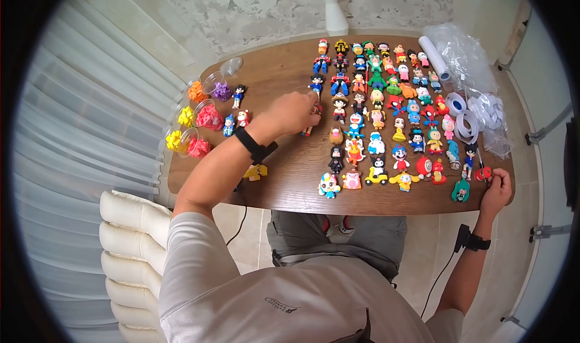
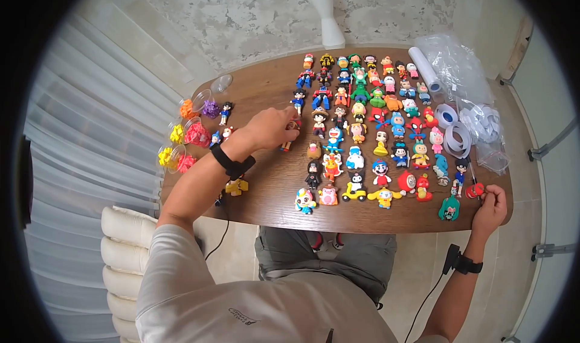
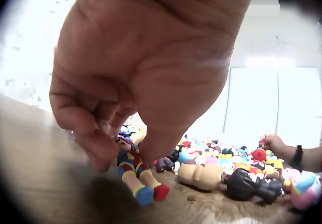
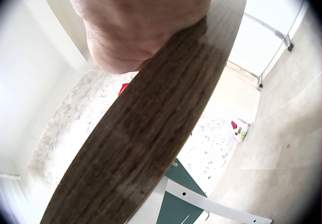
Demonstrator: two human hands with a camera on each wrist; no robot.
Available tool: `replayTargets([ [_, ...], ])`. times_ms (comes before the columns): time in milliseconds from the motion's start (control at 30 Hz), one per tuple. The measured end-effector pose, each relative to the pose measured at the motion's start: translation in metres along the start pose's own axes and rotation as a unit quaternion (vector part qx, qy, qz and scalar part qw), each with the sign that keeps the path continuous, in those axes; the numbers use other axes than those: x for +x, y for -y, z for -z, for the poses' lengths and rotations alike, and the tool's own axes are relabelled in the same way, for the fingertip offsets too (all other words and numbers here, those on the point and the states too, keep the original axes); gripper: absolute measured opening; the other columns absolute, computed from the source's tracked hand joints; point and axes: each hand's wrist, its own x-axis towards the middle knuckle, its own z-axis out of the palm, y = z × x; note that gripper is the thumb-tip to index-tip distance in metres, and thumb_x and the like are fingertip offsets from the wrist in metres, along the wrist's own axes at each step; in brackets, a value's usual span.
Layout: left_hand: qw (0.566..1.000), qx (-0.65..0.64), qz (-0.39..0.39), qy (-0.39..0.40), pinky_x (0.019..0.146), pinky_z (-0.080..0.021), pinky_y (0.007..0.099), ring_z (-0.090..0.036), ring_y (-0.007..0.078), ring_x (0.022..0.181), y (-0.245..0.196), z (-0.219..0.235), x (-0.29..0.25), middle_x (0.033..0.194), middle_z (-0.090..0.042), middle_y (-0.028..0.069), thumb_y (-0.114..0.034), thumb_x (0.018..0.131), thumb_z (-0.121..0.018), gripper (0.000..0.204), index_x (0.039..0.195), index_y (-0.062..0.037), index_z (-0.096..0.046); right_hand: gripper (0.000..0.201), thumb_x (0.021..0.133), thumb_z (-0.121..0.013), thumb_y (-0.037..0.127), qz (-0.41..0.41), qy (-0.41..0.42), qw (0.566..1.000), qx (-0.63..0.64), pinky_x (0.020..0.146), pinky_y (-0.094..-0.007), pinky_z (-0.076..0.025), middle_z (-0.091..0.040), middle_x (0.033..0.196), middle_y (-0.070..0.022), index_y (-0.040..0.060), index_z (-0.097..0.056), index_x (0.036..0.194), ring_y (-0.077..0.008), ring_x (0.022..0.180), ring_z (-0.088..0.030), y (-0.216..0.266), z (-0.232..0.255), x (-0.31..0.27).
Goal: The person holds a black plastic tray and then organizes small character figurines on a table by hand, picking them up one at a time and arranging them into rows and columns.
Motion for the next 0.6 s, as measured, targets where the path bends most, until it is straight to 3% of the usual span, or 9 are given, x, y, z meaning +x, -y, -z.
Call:
replayTargets([
  [367,0.998,-0.016,0.002,-0.054,0.081,-0.054,0.0515,-0.069,0.042,0.093,-0.004,-0.011,0.004,0.096,-0.071,0.0229,-0.04,0.092,-0.068,0.044,0.115,-0.0036,-0.06,0.013,0.097,-0.053,0.001,0.021,0.0,1.0,0.017,0.063,-0.0199,-0.04,-0.06,0.081,0.0013,0.0022,-0.066,0.096,-0.0048,0.072,-0.052,-0.007,0.001,0.002],
  [467,0.999,0.029,0.017,-0.038,0.083,-0.054,0.0508,-0.069,0.0421,0.094,0.005,0.005,-0.003,0.097,-0.072,0.0219,-0.044,0.093,-0.065,0.045,0.117,-0.0067,-0.061,0.014,0.097,-0.053,0.001,0.023,0.001,1.0,0.016,0.062,-0.0198,-0.04,-0.06,0.081,0.0016,0.003,-0.066,0.096,-0.0047,0.071,-0.052,-0.009,0.002,0.002],
  [533,0.998,0.036,0.022,-0.055,0.083,-0.055,0.0514,-0.069,0.0413,0.096,0.039,0.021,-0.008,0.1,-0.073,0.0204,-0.045,0.094,-0.062,0.045,0.118,-0.0077,-0.063,0.014,0.098,-0.053,0.002,0.023,0.004,1.0,0.015,0.062,-0.0197,-0.04,-0.06,0.081,0.0018,0.0031,-0.066,0.096,-0.0045,0.071,-0.052,-0.009,0.003,0.003],
  [600,0.991,0.087,0.102,-0.026,0.084,-0.056,0.0484,-0.07,0.0399,0.098,0.067,0.038,-0.018,0.105,-0.073,0.0207,-0.042,0.091,-0.06,0.042,0.116,-0.0089,-0.067,0.014,0.098,-0.053,0.002,0.022,0.004,1.0,0.008,0.062,-0.0197,-0.04,-0.06,0.081,0.0018,0.0031,-0.067,0.096,-0.0045,0.071,-0.052,-0.009,0.003,0.003],
])
